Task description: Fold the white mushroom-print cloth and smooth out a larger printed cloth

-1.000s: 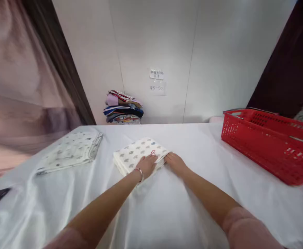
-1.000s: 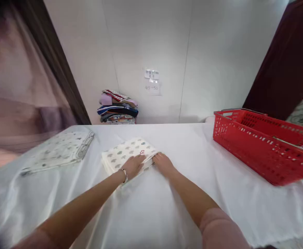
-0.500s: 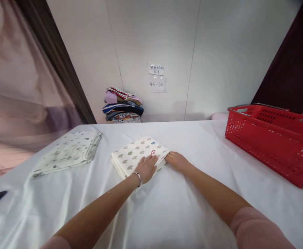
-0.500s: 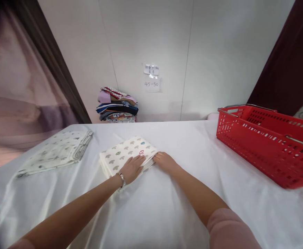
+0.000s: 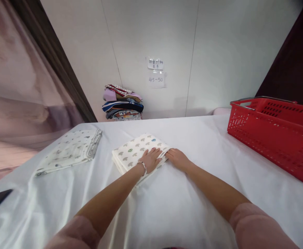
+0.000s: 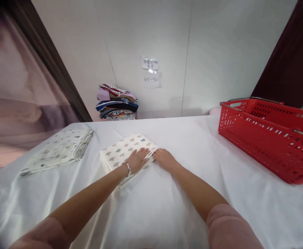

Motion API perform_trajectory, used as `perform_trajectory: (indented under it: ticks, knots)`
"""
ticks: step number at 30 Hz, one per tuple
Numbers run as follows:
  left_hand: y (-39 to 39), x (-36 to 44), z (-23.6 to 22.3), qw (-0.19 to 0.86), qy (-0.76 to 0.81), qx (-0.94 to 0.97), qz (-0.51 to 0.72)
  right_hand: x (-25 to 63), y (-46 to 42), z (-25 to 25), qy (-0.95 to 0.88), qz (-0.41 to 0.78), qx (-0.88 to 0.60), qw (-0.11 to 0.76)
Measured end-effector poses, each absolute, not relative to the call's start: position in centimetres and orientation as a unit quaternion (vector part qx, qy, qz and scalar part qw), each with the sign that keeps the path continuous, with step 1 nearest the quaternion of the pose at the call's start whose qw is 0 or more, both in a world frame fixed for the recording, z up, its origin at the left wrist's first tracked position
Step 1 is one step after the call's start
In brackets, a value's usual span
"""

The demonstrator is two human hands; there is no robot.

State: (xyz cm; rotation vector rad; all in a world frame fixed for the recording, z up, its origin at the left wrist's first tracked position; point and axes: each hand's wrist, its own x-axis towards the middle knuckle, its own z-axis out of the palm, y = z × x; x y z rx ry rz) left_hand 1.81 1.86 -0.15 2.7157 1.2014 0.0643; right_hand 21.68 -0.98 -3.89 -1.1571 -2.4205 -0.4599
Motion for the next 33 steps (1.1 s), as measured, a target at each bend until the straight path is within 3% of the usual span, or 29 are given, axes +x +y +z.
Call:
perform_trajectory:
  ticks: [15, 19, 33]
  knots:
    - [2.9, 2.9, 1.9, 0.142, 0.411, 0.901, 0.002, 22.4, -1.6, -4.5, -0.861, -0.164, -0.400, 0.268]
    - [4.5, 4.0, 0.8, 0.107, 0.372, 0.921, 0.040, 22.1, -1.9, -4.1, -0.857, -0.147, -0.418, 0.263]
    - [5.9, 3.6, -1.4, 0.162, 0.380, 0.909, 0.053, 22.3, -1.9, -3.9, -0.840, -0.123, -0.413, 0.330]
